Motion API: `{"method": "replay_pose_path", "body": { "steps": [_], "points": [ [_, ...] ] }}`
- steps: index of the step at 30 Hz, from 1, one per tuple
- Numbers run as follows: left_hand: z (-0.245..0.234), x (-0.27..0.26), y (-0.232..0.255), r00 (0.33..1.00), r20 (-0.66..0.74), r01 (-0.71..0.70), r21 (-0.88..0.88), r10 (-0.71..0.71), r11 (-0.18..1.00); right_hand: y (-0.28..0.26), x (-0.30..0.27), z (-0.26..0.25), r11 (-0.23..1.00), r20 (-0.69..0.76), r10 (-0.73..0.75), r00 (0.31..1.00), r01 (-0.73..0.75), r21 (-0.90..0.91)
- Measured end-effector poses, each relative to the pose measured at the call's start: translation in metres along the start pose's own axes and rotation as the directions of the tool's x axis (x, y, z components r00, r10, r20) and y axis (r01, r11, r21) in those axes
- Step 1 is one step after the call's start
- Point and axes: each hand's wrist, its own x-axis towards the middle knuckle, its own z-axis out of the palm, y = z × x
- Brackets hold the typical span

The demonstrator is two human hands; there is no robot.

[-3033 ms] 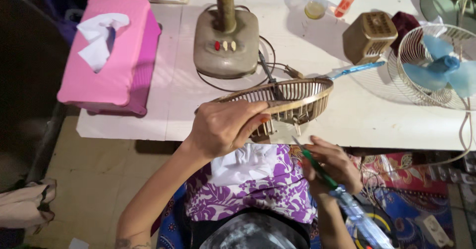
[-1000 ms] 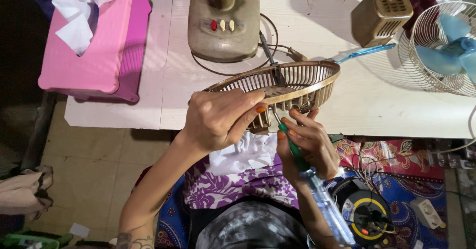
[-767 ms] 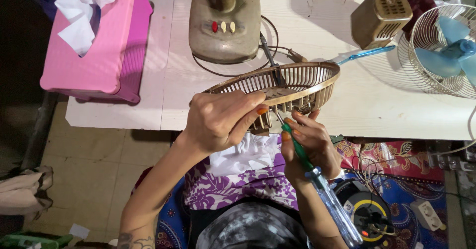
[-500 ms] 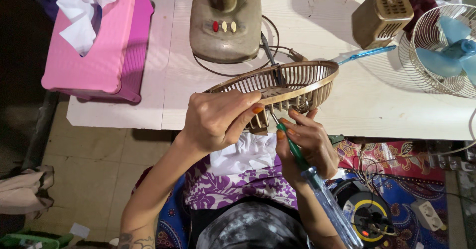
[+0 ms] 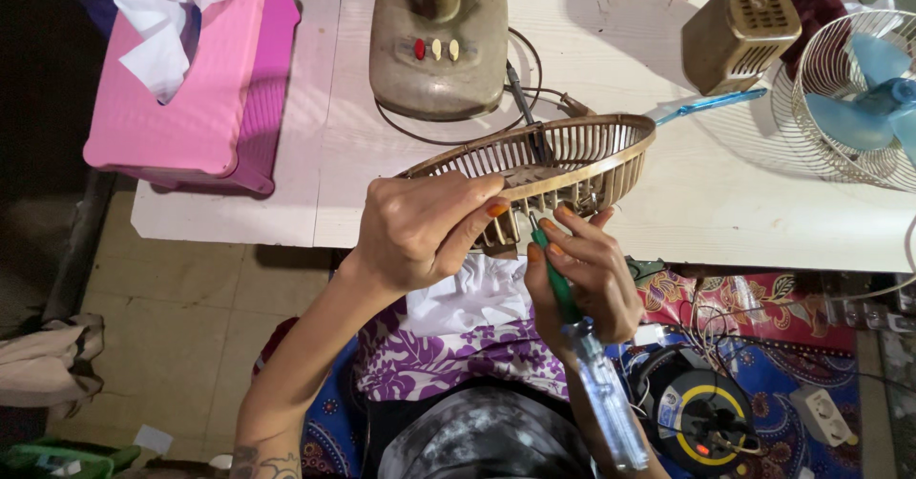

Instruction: The person disassembles a table fan by removing the front grille and fan blade using a screwdriver. They then use a toothbrush to clean the interior of the grille and the fan base.

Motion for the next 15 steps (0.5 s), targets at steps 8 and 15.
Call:
{"method": "replay_pose_path", "body": {
  "steps": [8,15],
  "points": [
    [-0.002,-0.002,0.000,1.000,-0.028,0.007,0.004,-0.007,1.000,0.003,-0.001,-0.002,0.990,0.013,0.098,0.995,-0.099,0.105],
    [-0.007,-0.014,-0.008,0.997,-0.073,0.004,-0.019,-0.006,1.000,-0.005,-0.001,0.002,0.995,0.053,0.059,0.997,-0.063,0.079]
  ]
}}
